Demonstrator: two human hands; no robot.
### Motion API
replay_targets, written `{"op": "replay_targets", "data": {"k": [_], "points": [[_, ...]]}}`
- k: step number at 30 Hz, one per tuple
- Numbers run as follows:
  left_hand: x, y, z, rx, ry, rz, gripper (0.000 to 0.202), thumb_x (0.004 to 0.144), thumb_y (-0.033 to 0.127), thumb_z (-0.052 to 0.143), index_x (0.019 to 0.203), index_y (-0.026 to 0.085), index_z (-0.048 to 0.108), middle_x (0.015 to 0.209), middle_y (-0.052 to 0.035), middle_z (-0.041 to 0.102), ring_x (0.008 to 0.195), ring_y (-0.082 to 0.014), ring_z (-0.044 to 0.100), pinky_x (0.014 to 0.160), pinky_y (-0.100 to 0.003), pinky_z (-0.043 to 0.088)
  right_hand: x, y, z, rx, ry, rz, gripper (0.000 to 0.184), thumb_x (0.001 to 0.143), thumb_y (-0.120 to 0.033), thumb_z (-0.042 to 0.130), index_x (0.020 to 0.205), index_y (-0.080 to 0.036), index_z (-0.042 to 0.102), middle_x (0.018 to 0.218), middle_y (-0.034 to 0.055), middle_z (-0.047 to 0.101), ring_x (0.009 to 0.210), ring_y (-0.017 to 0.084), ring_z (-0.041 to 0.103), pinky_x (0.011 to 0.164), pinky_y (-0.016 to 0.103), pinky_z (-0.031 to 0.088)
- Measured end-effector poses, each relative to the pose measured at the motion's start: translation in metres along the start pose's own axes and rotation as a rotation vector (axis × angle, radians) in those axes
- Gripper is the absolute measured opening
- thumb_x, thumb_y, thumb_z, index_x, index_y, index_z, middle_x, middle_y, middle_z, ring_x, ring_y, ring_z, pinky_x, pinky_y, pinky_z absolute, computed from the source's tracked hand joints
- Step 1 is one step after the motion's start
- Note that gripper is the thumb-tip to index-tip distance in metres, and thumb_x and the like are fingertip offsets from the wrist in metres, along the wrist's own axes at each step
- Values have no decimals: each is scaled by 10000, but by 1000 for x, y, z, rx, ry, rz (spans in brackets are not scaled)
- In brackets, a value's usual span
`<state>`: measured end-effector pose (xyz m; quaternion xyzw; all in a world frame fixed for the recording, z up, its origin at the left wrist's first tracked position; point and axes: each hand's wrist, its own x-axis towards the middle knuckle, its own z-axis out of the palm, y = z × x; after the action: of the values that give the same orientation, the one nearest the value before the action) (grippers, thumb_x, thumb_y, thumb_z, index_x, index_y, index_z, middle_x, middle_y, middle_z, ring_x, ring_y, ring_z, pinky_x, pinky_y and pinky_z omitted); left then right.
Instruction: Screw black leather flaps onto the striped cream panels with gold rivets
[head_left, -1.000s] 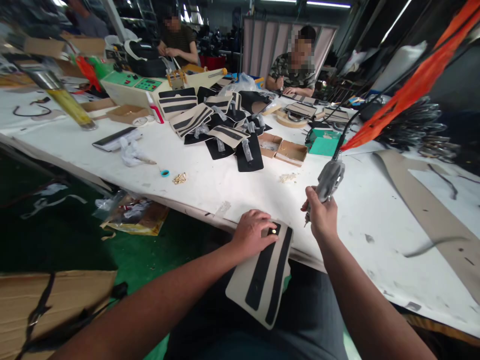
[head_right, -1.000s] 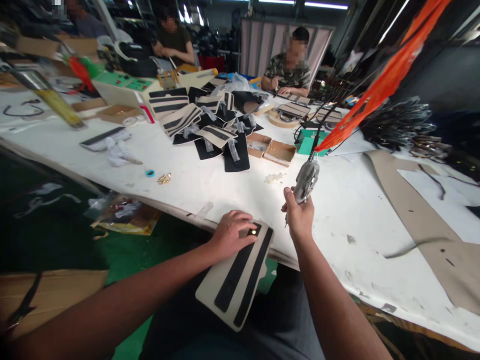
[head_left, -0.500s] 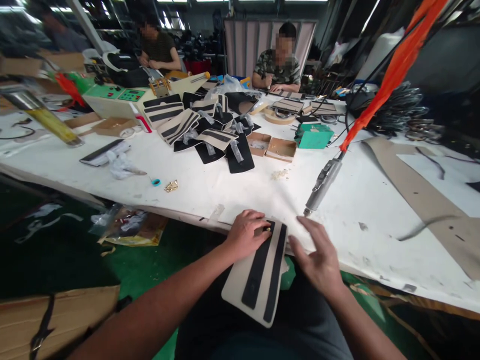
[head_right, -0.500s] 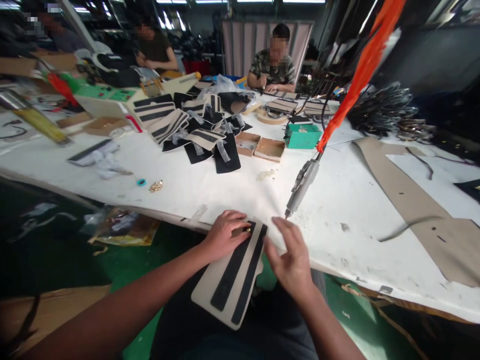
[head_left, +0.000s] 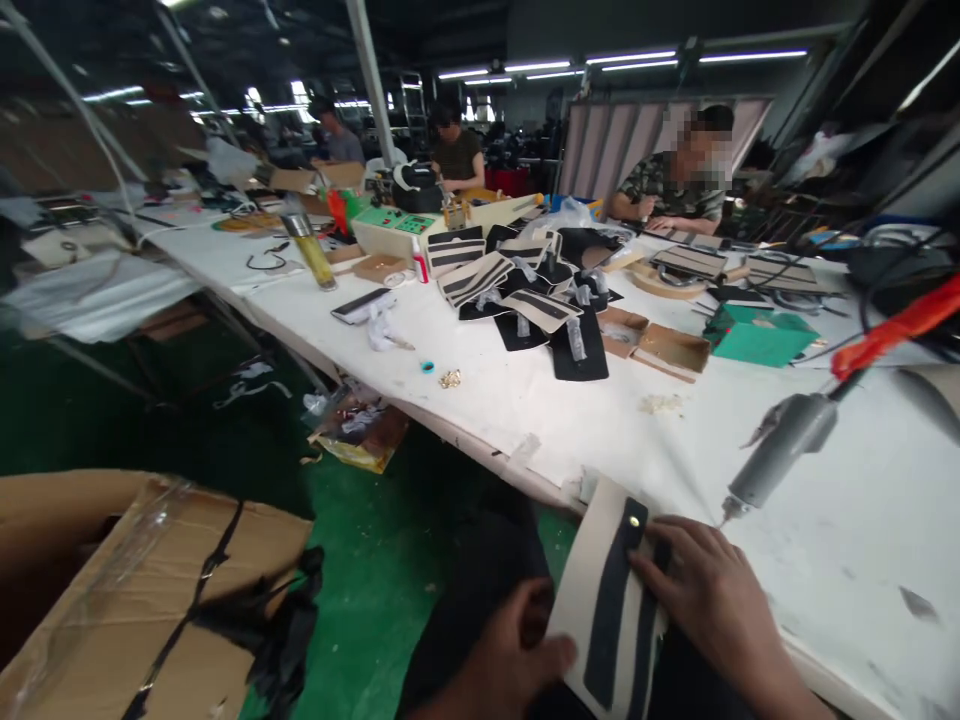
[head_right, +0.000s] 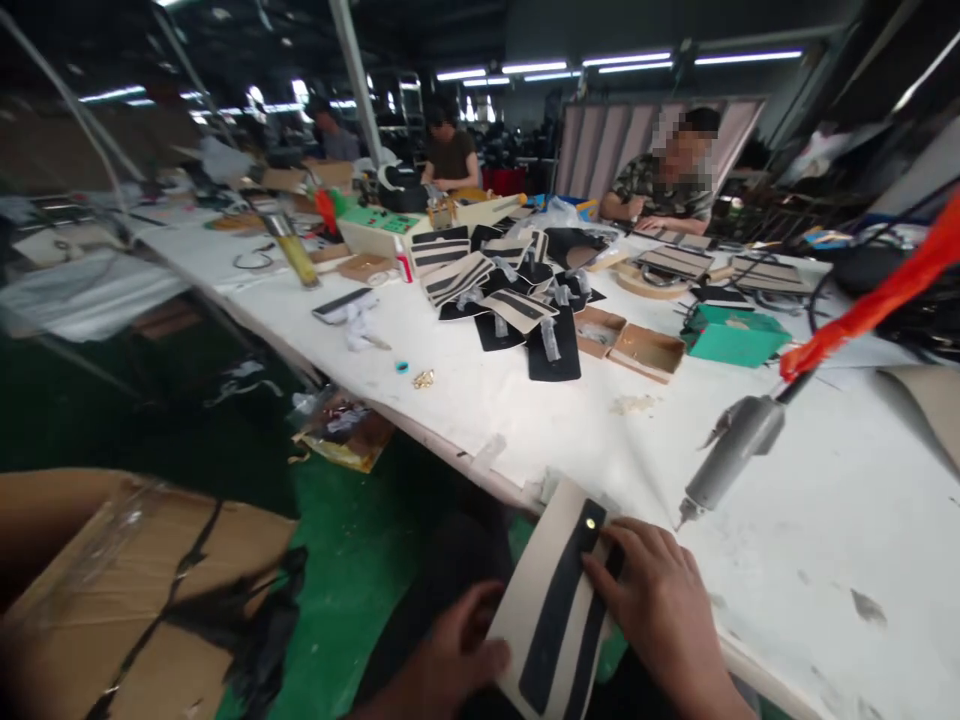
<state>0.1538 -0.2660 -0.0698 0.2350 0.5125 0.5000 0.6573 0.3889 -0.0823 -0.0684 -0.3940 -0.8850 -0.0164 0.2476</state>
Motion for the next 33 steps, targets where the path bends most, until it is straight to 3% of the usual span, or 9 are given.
{"op": "replay_targets", "data": {"k": [3,7,11,15,20,23,26,29,33], "points": [[-2,-4,14,62,-84,-34,592,667,633,884,1010,166,761,755,27,641,664,-84,512,624,-197,361,24,-14,-5,-61,20,-199,499,1002,-517,574,1416,-242,618,1450,64,623,1294,300,589,978,453,488],[-1,33,2,533,34,200,70,742,224,727,699,192,682,647,66,505,619,-62,423,595,-228,244,66,-60,-24,36,-124,-578,582,870,-206,600,1449,-267,601,1503,35,595,1466,265,506,1139,416,447],[-11,75,-42,713,285,486,154,878,203,646,840,269,780,849,28,700,838,-109,628,788,-226,428,98,-97,-34,242,-410,-559,161,985,-240,575,1057,-263,717,938,-16,716,853,97,694,750,234,483],[-21,94,-74,479,868,662,433,822,372,789,1247,337,716,1349,-23,693,1283,-216,613,1141,-347,490,117,-128,-14,296,-275,-401,230,1062,-271,501,925,-243,684,789,-26,652,682,89,638,640,246,388],[-13,86,-76,-96,620,415,750,753,674,830,1343,248,646,1347,-89,727,1273,-277,671,1122,-386,581,124,-189,29,342,-47,-554,123,896,-171,608,861,-232,709,727,-19,638,583,113,549,616,306,305],[-2,78,-79,-233,731,323,644,775,712,802,1152,192,756,1126,-101,811,1243,-313,710,1165,-426,583,136,-214,38,494,-350,-641,48,837,-224,712,790,-215,707,696,-33,647,565,88,553,575,289,285],[4,72,-89,-273,873,229,594,753,707,834,1010,173,794,934,-94,827,1183,-332,742,1174,-476,586,177,-214,45,735,-673,-398,179,939,-386,682,904,-239,777,811,-26,719,707,83,655,641,209,415],[4,70,-96,-281,887,193,583,765,693,836,1018,169,793,976,-103,835,1209,-326,742,1226,-505,550,242,-200,74,796,-502,-16,378,988,-512,596,1141,-224,788,922,16,753,760,110,674,706,220,496],[4,69,-100,-255,826,181,670,727,721,851,1118,182,777,1131,-118,829,1282,-343,713,1254,-513,526,317,-186,136,579,-411,-7,383,969,-392,608,1279,-231,766,1040,38,753,809,118,648,825,260,504]]}}
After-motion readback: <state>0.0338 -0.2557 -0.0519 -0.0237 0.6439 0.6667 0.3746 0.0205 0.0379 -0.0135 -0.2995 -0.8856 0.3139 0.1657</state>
